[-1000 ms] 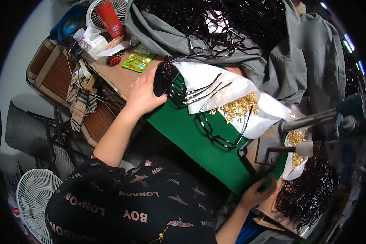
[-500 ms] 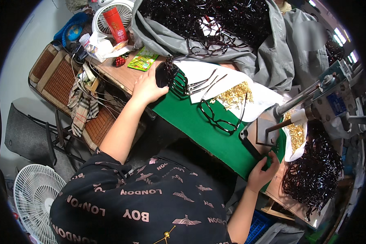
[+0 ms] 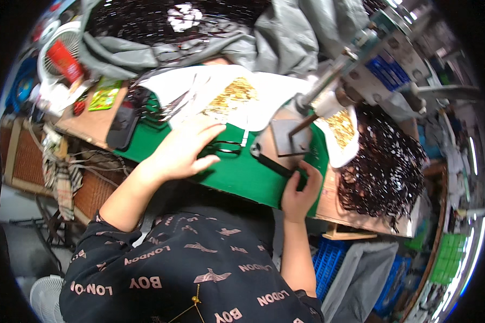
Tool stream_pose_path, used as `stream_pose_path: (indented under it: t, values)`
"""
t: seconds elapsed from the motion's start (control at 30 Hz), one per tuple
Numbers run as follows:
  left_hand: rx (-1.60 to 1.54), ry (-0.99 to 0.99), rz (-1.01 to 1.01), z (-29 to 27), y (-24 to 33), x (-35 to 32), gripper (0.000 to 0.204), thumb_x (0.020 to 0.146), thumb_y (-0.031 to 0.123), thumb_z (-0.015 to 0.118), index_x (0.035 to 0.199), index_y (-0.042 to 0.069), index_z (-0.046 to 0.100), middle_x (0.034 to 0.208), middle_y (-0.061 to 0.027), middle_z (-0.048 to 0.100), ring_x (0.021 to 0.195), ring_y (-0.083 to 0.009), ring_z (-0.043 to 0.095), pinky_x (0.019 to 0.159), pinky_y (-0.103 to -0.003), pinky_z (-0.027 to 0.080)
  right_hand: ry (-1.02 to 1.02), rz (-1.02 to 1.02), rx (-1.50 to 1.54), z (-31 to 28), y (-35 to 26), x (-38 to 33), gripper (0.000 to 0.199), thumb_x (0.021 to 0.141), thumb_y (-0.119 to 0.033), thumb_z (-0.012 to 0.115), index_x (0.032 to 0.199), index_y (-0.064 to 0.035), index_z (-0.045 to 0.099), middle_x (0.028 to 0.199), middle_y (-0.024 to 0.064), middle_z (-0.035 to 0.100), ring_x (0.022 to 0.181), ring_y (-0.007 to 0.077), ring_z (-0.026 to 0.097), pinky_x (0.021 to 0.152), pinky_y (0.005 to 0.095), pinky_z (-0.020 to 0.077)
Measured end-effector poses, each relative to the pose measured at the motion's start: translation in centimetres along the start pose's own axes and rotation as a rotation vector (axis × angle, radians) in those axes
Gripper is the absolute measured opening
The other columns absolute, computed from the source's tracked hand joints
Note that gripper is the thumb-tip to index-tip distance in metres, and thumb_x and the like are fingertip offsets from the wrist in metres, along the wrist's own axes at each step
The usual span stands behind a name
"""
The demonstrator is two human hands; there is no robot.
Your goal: The person assembles eyeglasses by attaching small gold-colored components to the temples using a heat press machine. They repeatedly pick up frames, position them under the press, and then place the finished glasses into a large bag.
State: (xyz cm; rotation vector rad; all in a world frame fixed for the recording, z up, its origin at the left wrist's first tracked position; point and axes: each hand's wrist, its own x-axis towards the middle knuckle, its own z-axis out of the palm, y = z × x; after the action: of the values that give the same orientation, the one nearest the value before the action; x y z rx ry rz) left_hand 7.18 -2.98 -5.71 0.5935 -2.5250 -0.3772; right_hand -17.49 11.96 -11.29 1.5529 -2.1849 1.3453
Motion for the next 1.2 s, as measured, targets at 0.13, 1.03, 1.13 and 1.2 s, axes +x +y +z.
stream_pose_path:
  t: [0.13, 1.03, 1.13, 1.2]
  values:
    - [0.065, -0.152, -0.123, 3.6, 1.9, 2.8, 0.042, 0.070, 0.029, 0.071, 0.097, 0.002, 0.054, 0.085, -0.0126, 0.056, 0.081, -0.0293, 0.055, 0.074, -0.039, 0.045, 0.006, 0.085, 0.072, -0.2, -0.3, 0.2, 0.023, 0.084, -0.003, 0.053, 0.107, -0.0010, 0.055, 0.100, 0.0097, 0.059, 0.092, 0.0213, 0.055, 0.084, 0.0307, 0.0411]
    - [-0.902, -0.017, -0.157, 0.3, 4.3, 4.8, 0.045, 0.077, 0.006, 0.065, 0.119, -0.003, 0.051, 0.083, -0.0097, 0.064, 0.076, -0.0173, 0.064, 0.071, -0.028, 0.050, -0.629, 0.391, 0.143, 4.0, 16.6, 16.9, 0.014, 0.080, -0.009, 0.067, 0.087, -0.0029, 0.057, 0.075, -0.0004, 0.057, 0.067, 0.0080, 0.052, 0.063, 0.0204, 0.0428]
    - [-0.447, 0.048, 0.174, 1.4, 5.1, 5.6, 0.055, 0.072, 0.014, 0.068, 0.123, 0.000, 0.052, 0.075, -0.0075, 0.060, 0.067, -0.0238, 0.060, 0.063, -0.033, 0.049, -0.680, 0.308, 0.025, 3.3, 17.6, 17.3, 0.013, 0.081, -0.012, 0.067, 0.083, -0.0033, 0.058, 0.069, -0.0013, 0.057, 0.062, 0.0076, 0.051, 0.057, 0.0224, 0.0420]
    - [-0.488, 0.029, 0.183, 2.1, 5.4, 5.3, 0.055, 0.073, 0.013, 0.068, 0.124, 0.001, 0.051, 0.070, -0.0051, 0.056, 0.064, -0.0223, 0.058, 0.062, -0.032, 0.047, -0.569, 0.184, -0.021, 3.3, 17.3, 16.6, 0.010, 0.079, -0.009, 0.066, 0.080, -0.0028, 0.058, 0.066, 0.0001, 0.057, 0.059, 0.0084, 0.051, 0.054, 0.0235, 0.0420]
